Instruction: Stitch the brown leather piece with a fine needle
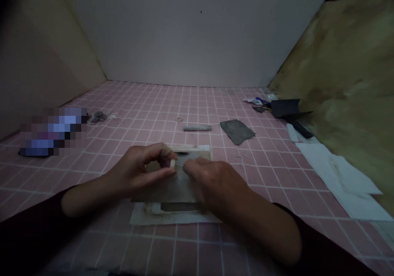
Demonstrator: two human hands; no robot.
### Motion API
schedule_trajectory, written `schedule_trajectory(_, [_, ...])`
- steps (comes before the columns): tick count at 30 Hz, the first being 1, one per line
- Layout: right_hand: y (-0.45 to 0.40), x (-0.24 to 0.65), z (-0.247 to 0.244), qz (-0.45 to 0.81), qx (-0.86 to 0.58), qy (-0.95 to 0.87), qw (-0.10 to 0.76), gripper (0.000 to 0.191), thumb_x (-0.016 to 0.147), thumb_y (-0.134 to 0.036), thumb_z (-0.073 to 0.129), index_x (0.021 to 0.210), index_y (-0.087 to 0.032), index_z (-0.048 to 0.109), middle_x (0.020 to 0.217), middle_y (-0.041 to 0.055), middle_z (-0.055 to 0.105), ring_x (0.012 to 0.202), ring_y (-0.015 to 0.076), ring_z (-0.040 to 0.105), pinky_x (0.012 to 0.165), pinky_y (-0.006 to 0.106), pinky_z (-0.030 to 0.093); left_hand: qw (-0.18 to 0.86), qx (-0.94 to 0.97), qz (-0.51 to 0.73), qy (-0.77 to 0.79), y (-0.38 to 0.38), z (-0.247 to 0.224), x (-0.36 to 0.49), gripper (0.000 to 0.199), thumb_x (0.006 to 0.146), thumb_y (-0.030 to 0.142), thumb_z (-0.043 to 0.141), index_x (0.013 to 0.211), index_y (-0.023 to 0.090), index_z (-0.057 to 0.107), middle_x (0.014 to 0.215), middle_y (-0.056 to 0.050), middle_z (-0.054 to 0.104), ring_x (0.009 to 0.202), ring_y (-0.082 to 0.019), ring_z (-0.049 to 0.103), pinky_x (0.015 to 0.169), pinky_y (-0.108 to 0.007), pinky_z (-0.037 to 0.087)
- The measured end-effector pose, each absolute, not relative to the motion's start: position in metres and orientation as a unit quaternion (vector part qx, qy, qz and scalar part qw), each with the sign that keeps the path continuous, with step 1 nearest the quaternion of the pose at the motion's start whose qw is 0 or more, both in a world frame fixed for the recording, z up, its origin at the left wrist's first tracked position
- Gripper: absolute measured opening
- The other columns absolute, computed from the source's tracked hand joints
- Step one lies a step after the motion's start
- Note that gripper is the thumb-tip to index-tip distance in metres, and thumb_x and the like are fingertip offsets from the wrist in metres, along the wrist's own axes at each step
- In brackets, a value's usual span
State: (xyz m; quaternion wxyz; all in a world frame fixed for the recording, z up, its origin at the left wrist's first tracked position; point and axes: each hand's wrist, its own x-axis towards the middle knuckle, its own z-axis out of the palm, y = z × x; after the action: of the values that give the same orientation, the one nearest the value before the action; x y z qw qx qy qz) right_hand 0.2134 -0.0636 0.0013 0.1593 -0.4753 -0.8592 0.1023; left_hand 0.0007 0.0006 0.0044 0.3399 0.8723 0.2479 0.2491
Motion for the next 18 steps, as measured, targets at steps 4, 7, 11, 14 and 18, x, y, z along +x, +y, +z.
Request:
schedule_trajectory(4, [-0.061, 0.212, 0.013, 0.244, -0.458, -0.840, 0.162, 0.026, 0.094, -0.020, 0.041, 0.070, -0.018, 0.050, 0.059, -0.0039, 0.049, 0.054, 0.0085, 0.046, 0.054, 0.022, 0.033, 0.256, 0.908, 0.249, 0.221, 0.000, 0.001, 0.000, 0.014, 0.087, 0.025, 0.059, 0.095, 0.015, 0.056, 0.084, -0.001, 0.061, 0.076, -0.012, 0.058, 0.067, -0.023, 0.044])
schedule_trajectory(7, [-0.060, 0.213, 0.010, 0.220, -0.455, -0.847, 0.164, 0.022, 0.093, -0.018, 0.042, 0.074, -0.017, 0.052, 0.062, -0.0029, 0.052, 0.055, 0.0092, 0.048, 0.054, 0.022, 0.035, 0.293, 0.895, 0.245, 0.233, -0.001, 0.002, 0.001, 0.015, 0.085, 0.026, 0.060, 0.092, 0.014, 0.058, 0.080, -0.001, 0.061, 0.072, -0.011, 0.058, 0.065, -0.022, 0.043])
schedule_trajectory(11, [-0.062, 0.217, -0.003, 0.096, -0.456, -0.863, 0.196, 0.015, 0.090, -0.014, 0.042, 0.089, -0.015, 0.057, 0.075, 0.0034, 0.059, 0.064, 0.0143, 0.054, 0.057, 0.026, 0.038, 0.402, 0.843, 0.242, 0.264, -0.001, 0.004, 0.003, 0.016, 0.086, 0.029, 0.060, 0.091, 0.014, 0.058, 0.073, 0.001, 0.060, 0.068, -0.010, 0.059, 0.062, -0.020, 0.045])
schedule_trajectory(14, [-0.063, 0.215, -0.001, 0.116, -0.463, -0.858, 0.189, 0.018, 0.092, -0.016, 0.041, 0.088, -0.015, 0.058, 0.074, 0.0034, 0.060, 0.063, 0.0144, 0.055, 0.057, 0.026, 0.039, 0.377, 0.852, 0.254, 0.261, -0.001, 0.004, 0.003, 0.015, 0.085, 0.028, 0.061, 0.091, 0.015, 0.058, 0.077, 0.000, 0.062, 0.071, -0.011, 0.059, 0.064, -0.021, 0.046])
schedule_trajectory(18, [-0.062, 0.212, 0.013, 0.232, -0.459, -0.843, 0.159, 0.024, 0.096, -0.022, 0.041, 0.081, -0.018, 0.059, 0.063, -0.0020, 0.057, 0.054, 0.0098, 0.052, 0.054, 0.022, 0.038, 0.286, 0.896, 0.251, 0.230, 0.000, 0.003, 0.001, 0.012, 0.084, 0.023, 0.060, 0.093, 0.016, 0.056, 0.086, -0.002, 0.063, 0.077, -0.013, 0.059, 0.068, -0.023, 0.045])
